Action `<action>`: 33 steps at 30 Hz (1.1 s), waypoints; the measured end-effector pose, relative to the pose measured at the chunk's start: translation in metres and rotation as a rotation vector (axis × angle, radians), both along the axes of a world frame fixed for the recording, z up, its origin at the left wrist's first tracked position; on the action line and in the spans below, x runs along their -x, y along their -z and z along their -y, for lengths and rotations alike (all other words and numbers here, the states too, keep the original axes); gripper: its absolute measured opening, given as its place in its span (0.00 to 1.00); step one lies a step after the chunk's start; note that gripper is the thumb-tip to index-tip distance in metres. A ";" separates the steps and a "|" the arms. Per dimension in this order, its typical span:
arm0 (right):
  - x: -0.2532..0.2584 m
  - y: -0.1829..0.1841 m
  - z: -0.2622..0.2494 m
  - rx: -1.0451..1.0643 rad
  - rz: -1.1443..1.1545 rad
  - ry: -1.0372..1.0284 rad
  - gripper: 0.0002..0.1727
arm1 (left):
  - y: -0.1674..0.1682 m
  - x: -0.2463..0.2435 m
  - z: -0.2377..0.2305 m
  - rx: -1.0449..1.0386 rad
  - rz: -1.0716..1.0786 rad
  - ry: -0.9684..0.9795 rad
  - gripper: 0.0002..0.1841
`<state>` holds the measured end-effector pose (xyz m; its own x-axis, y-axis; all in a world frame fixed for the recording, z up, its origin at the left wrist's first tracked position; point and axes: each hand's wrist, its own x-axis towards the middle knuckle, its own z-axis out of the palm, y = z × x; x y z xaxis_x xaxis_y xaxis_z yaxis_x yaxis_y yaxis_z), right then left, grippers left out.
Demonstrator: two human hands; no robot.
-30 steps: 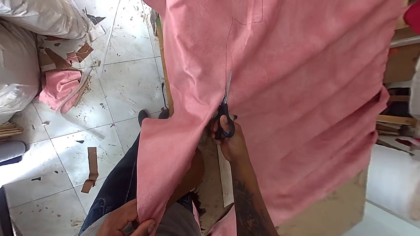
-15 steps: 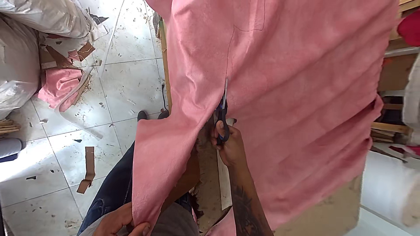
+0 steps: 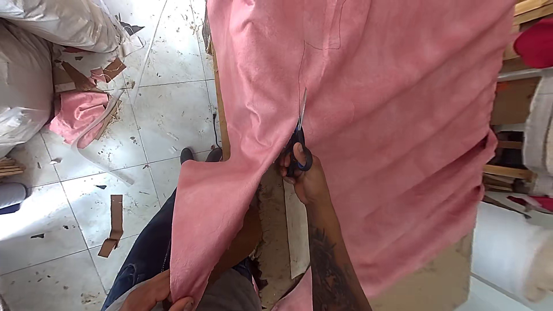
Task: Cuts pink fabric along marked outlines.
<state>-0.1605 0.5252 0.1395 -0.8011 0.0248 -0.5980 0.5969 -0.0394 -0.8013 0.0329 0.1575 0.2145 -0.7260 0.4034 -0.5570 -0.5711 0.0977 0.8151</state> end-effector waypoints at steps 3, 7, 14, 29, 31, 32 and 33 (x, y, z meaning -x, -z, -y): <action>0.001 0.001 0.001 0.007 -0.004 0.007 0.30 | 0.000 -0.002 0.000 -0.013 -0.007 -0.014 0.10; -0.005 -0.006 0.005 -0.028 -0.010 0.015 0.29 | -0.001 -0.004 0.000 -0.015 0.004 -0.032 0.10; -0.012 -0.008 0.010 -0.065 -0.004 0.042 0.26 | -0.001 -0.010 0.001 -0.009 0.019 -0.036 0.09; 0.027 -0.004 0.004 -0.026 0.002 -0.019 0.32 | -0.004 -0.019 0.002 0.008 0.009 -0.069 0.10; 0.027 -0.004 0.005 -0.017 -0.001 -0.011 0.32 | -0.006 -0.020 0.001 0.020 0.011 -0.085 0.11; 0.027 -0.003 0.005 -0.013 -0.009 -0.008 0.31 | -0.008 -0.020 0.001 0.033 0.009 -0.095 0.12; 0.027 -0.002 0.005 -0.008 -0.024 -0.004 0.31 | -0.009 -0.020 0.001 0.042 0.009 -0.099 0.13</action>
<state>-0.1879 0.5200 0.1412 -0.8151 0.0265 -0.5787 0.5779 -0.0306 -0.8155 0.0528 0.1565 0.2231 -0.7559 0.3060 -0.5788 -0.5870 0.0748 0.8062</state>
